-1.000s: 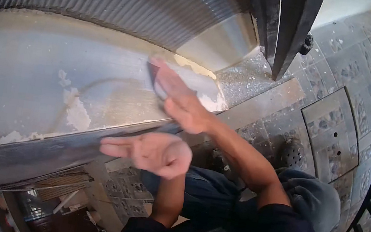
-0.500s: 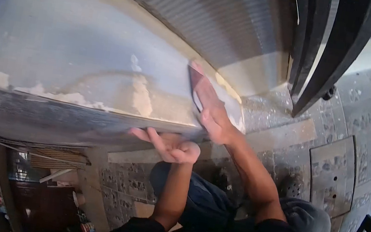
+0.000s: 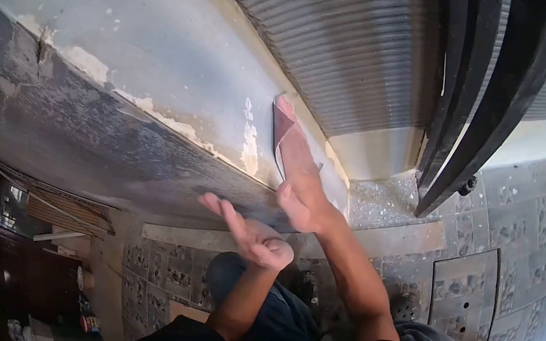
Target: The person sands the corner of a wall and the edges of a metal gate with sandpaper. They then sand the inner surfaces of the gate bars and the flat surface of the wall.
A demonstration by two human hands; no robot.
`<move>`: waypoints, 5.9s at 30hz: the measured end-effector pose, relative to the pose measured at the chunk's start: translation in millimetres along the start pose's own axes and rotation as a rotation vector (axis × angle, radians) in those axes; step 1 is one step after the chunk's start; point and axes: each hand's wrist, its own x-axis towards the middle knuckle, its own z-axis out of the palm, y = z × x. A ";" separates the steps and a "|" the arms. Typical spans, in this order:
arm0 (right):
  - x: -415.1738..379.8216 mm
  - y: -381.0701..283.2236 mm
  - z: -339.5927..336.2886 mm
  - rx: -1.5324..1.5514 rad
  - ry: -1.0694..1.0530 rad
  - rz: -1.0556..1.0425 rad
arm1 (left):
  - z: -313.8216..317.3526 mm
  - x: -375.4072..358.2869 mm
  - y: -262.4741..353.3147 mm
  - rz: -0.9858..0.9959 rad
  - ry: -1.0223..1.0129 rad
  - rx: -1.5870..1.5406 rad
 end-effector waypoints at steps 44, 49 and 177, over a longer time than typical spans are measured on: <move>-32.4 -39.9 -49.4 -0.312 0.063 0.339 | 21.2 31.8 73.5 -0.193 -0.072 -0.412; -34.6 -42.9 -76.2 -0.854 0.574 0.238 | 33.5 48.6 78.0 -0.264 0.039 -0.486; 50.2 56.6 -130.1 -1.189 0.824 0.032 | -9.3 24.8 42.3 -0.549 -0.051 -0.548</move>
